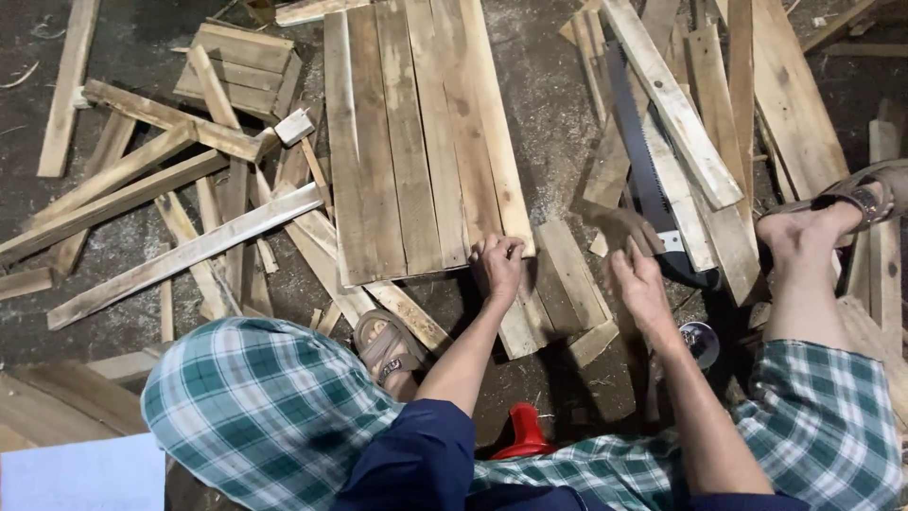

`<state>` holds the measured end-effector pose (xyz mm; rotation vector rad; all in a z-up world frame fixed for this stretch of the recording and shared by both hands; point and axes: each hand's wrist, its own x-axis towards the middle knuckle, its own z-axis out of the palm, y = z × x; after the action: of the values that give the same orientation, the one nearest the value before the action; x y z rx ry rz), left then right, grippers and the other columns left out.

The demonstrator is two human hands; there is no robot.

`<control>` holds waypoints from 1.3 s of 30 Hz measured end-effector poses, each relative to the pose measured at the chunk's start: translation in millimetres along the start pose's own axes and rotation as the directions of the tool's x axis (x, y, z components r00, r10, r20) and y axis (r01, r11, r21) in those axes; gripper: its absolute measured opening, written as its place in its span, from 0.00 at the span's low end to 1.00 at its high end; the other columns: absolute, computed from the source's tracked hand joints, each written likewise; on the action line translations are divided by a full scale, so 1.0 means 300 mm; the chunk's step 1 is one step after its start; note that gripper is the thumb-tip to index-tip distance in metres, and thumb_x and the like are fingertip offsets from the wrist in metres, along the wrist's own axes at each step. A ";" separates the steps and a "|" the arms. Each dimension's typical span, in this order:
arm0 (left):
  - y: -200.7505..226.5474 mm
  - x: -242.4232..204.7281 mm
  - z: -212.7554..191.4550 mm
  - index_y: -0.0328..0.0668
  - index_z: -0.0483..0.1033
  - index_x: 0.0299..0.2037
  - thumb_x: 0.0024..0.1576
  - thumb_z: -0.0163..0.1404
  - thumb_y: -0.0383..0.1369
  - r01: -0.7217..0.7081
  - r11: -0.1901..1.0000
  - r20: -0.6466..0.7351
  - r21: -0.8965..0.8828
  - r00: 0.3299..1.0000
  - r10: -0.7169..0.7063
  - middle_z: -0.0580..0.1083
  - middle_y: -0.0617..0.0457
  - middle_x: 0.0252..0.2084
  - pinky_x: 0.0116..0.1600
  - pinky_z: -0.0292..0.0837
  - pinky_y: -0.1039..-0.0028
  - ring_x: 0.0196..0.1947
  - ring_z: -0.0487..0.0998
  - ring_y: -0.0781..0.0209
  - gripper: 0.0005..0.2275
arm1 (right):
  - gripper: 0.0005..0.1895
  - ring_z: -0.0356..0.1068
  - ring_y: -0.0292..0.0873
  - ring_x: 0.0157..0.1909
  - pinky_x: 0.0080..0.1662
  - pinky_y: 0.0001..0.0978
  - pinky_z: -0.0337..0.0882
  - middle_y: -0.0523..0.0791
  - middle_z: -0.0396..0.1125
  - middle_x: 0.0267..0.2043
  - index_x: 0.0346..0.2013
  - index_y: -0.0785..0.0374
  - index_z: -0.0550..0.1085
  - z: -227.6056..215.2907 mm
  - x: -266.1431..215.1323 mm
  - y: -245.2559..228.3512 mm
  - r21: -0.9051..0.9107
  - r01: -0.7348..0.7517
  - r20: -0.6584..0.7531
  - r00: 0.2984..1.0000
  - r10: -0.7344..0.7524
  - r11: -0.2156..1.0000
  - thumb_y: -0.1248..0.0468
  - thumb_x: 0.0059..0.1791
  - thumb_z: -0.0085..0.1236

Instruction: Assembling a wooden panel by aligning planks and hammering nails into a frame on the floor.

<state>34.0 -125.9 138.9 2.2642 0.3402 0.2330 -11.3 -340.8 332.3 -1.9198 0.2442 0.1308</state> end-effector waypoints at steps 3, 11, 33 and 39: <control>0.059 -0.014 -0.078 0.68 0.80 0.32 0.52 0.61 0.43 -0.001 0.998 0.022 0.056 1.000 -0.001 0.71 0.67 0.34 0.52 0.63 0.74 0.43 0.69 0.64 0.03 | 0.26 0.71 0.53 0.31 0.40 0.52 0.70 0.59 0.70 0.27 0.61 0.86 0.64 0.015 0.027 0.077 -0.076 0.046 0.088 0.995 -0.039 0.996 0.61 0.59 0.41; 0.000 -0.018 -0.034 0.68 0.79 0.33 0.53 0.59 0.44 -0.082 0.994 0.013 0.067 0.997 0.081 0.69 0.66 0.35 0.53 0.62 0.69 0.45 0.67 0.63 0.03 | 0.30 0.73 0.50 0.28 0.34 0.48 0.71 0.56 0.71 0.30 0.67 0.80 0.60 0.156 -0.034 -0.104 -0.235 -0.038 0.213 0.973 0.090 0.971 0.58 0.57 0.42; 0.118 -0.005 -0.154 0.55 0.72 0.26 0.55 0.59 0.39 -0.095 0.995 -0.045 0.015 0.994 0.096 0.66 0.62 0.31 0.48 0.67 0.66 0.43 0.69 0.57 0.09 | 0.22 0.76 0.61 0.49 0.53 0.60 0.72 0.56 0.77 0.42 0.61 0.54 0.72 0.271 -0.046 -0.330 -0.493 0.031 0.258 0.960 0.113 0.869 0.51 0.56 0.43; 0.077 -0.013 -0.118 0.51 0.70 0.25 0.51 0.61 0.38 -0.164 0.986 -0.071 0.009 0.984 0.165 0.65 0.58 0.30 0.48 0.69 0.62 0.43 0.70 0.55 0.11 | 0.21 0.72 0.67 0.51 0.50 0.65 0.70 0.61 0.73 0.44 0.61 0.61 0.72 0.243 -0.004 -0.225 -0.304 0.106 0.109 0.991 -0.076 0.947 0.57 0.55 0.48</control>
<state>24.5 -116.7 179.2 2.2930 0.1906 0.4006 5.0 -249.5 368.1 -2.2258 0.0716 0.2096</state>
